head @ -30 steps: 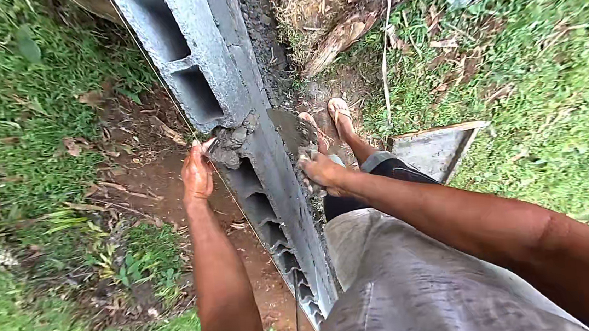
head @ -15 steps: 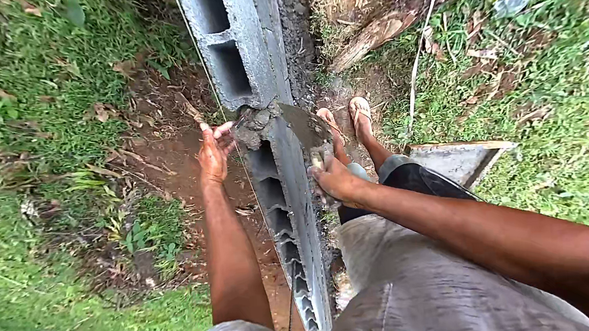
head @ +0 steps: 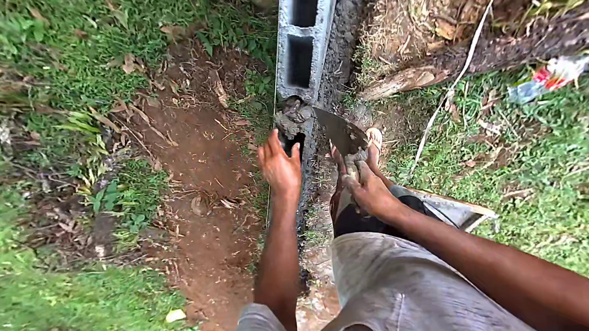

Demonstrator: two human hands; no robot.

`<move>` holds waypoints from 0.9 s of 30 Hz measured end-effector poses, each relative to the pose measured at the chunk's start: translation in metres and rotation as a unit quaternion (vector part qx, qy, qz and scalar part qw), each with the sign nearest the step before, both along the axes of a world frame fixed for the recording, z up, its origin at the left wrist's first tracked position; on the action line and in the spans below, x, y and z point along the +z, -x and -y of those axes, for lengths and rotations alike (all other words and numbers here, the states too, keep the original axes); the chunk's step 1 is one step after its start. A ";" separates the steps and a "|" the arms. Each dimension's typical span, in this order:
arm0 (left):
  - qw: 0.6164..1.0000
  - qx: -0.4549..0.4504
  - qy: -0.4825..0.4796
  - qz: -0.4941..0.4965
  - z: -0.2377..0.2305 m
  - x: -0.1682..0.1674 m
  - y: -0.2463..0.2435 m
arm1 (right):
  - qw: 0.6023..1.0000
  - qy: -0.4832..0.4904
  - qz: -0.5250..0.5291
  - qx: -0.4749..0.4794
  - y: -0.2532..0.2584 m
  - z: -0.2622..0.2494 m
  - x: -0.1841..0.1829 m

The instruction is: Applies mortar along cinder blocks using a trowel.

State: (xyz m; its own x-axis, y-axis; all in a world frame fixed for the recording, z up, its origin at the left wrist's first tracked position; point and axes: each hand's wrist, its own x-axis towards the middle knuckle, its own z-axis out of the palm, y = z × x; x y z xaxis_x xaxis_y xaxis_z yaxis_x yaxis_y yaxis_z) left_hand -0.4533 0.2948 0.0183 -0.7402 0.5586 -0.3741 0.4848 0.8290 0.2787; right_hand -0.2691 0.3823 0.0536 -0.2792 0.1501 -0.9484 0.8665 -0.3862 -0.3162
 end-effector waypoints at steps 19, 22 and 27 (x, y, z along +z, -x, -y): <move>0.992 0.000 -0.129 0.014 -0.041 -0.018 0.007 | 0.998 -0.043 0.012 0.035 0.000 0.005 -0.006; 0.986 0.030 -0.167 -0.007 -0.026 -0.005 0.023 | 0.996 -0.076 0.003 0.052 -0.003 0.001 -0.003; 0.963 0.109 -0.155 0.191 -0.002 -0.022 0.085 | 0.985 -0.144 -0.008 0.092 -0.011 -0.003 0.000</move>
